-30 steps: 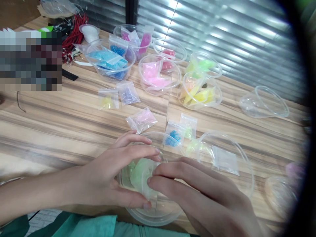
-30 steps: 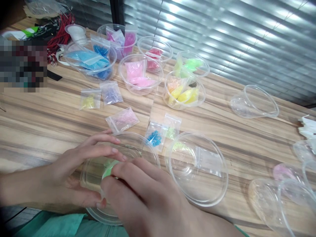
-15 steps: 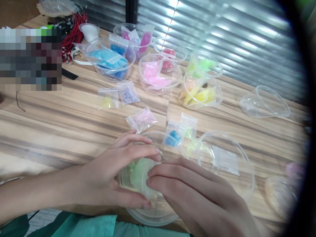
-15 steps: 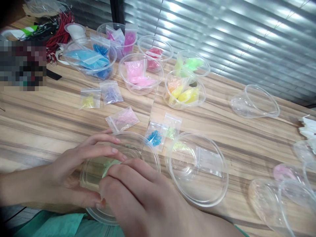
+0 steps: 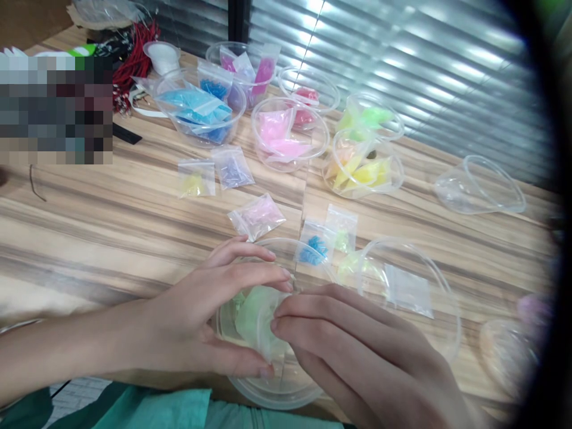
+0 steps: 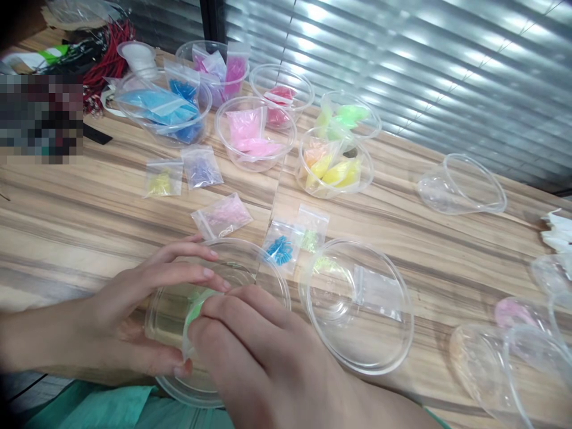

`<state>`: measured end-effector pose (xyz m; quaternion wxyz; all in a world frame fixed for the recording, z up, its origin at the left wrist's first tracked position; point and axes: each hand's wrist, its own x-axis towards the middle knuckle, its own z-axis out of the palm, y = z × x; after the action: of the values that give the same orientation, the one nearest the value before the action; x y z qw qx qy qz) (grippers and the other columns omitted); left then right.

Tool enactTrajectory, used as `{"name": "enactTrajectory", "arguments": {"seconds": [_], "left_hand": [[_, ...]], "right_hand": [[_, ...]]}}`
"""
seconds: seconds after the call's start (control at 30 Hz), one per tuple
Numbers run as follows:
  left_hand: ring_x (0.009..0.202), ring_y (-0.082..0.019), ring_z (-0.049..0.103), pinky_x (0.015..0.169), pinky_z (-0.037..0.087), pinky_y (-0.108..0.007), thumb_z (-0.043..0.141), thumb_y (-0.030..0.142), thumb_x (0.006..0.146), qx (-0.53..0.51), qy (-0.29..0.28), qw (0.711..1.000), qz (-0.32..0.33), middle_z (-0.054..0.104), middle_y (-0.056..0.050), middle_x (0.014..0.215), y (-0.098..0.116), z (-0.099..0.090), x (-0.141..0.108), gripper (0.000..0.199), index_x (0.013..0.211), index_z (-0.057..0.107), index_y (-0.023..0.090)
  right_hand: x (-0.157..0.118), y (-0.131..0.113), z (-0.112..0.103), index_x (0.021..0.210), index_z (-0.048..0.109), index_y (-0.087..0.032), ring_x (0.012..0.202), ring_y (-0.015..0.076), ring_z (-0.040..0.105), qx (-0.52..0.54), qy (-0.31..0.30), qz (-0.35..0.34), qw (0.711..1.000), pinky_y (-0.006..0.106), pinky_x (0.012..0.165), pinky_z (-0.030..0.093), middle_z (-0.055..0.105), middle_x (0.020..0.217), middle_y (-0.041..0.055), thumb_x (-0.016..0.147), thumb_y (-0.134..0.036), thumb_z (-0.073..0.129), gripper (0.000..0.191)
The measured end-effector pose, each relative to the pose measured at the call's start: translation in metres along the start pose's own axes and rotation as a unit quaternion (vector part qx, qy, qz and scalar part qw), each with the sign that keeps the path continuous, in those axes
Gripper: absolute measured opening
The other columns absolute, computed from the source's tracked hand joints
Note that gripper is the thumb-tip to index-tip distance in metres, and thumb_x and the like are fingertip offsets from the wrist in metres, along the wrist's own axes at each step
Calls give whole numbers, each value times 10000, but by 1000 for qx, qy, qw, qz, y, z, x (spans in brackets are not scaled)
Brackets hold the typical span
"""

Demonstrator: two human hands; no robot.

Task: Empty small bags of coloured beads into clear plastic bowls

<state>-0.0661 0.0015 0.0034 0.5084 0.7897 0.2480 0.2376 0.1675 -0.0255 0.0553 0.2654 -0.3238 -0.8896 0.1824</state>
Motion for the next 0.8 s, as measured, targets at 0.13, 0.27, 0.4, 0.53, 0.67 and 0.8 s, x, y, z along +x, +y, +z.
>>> {"name": "enactTrajectory", "arguments": {"seconds": [0.13,0.27,0.4,0.53,0.67,0.8], "left_hand": [[1434,-263,350,1149,414,-414,825,340,807,-1,-2,1000,-5,524,-16,1389,1,0,0,824,1449,316,428],[1407,-258,395,1137,425,-412,824,300,801,3,0,1000,-2,553,-12,1361,2,1,1,813,1437,334,423],[1411,-231,385,1130,428,-355,837,304,791,0,5,1000,-6,594,10,1327,3,1,1,804,1428,359,416],[1419,-227,374,1129,434,-339,846,309,782,-3,11,1000,-7,600,23,1328,2,1,0,820,1436,366,429],[1405,-239,388,1131,440,-348,856,355,769,-6,12,1000,-18,550,11,1372,0,3,0,813,1428,387,434],[1401,-235,372,1130,437,-359,842,339,784,-13,0,1000,-20,538,4,1366,-1,3,-1,815,1432,360,440]], "right_hand": [[2,-4,-4,947,681,-162,899,98,693,-33,-11,10,999,156,802,577,740,945,11,1069,-200,429,282],[2,-8,-6,1029,652,-129,826,108,693,-13,-18,7,1000,187,702,574,723,853,20,1088,-198,369,297],[-2,-10,-2,1075,612,-137,832,106,692,21,-15,16,1000,186,731,563,721,887,8,1086,-226,396,233],[-2,-11,-2,1160,614,-121,949,115,716,6,-1,41,999,162,868,558,752,983,18,1084,-287,412,272],[-1,-10,-7,1222,605,-149,1030,93,716,9,-7,31,999,122,906,547,759,1111,14,1097,-288,354,314],[-2,-15,-6,1264,591,-220,1009,74,723,7,4,76,997,100,848,555,754,1138,-14,1099,-280,340,305]]}}
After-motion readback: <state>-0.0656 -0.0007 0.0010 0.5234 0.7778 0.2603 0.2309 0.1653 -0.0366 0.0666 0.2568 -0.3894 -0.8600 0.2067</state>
